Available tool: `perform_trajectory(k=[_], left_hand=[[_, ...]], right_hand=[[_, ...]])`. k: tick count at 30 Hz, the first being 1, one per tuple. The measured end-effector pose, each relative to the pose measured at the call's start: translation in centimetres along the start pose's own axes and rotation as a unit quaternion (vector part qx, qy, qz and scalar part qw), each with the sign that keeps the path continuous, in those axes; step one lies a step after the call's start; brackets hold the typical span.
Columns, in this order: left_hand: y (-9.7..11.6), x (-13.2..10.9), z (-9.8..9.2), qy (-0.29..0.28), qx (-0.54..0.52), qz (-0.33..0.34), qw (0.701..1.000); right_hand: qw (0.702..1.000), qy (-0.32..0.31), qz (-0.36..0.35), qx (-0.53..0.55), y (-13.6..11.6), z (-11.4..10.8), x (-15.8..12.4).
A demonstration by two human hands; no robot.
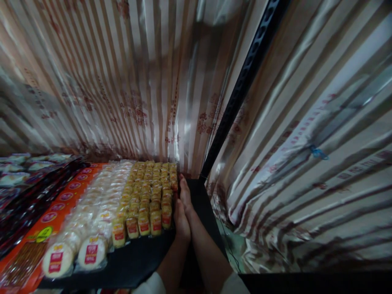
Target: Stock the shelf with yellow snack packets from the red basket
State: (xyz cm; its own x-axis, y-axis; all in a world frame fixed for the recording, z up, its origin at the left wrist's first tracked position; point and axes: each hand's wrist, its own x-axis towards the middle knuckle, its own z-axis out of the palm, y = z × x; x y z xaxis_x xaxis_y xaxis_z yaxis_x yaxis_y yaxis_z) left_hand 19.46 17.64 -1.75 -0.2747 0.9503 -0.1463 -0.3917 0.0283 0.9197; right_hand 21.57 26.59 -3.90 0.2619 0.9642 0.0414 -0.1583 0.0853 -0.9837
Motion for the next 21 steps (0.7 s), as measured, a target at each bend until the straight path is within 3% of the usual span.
perform_trajectory(k=[11,17,21], left_hand=[[-0.9,-0.3,-0.5,0.023,0.067,0.019,0.997],[-0.7,-1.6,-0.7,0.003,0.098,0.048,0.994],[0.9,-5.0,-1.4,-0.011,0.116,0.056,0.992]], right_hand=[[0.999,0.039,0.008,0.025,0.0,-1.9,-1.0],[0.998,0.052,0.014,0.012,-1.5,-2.7,-4.4],[0.999,0.039,0.025,-0.022,-3.3,-2.9,-8.6]])
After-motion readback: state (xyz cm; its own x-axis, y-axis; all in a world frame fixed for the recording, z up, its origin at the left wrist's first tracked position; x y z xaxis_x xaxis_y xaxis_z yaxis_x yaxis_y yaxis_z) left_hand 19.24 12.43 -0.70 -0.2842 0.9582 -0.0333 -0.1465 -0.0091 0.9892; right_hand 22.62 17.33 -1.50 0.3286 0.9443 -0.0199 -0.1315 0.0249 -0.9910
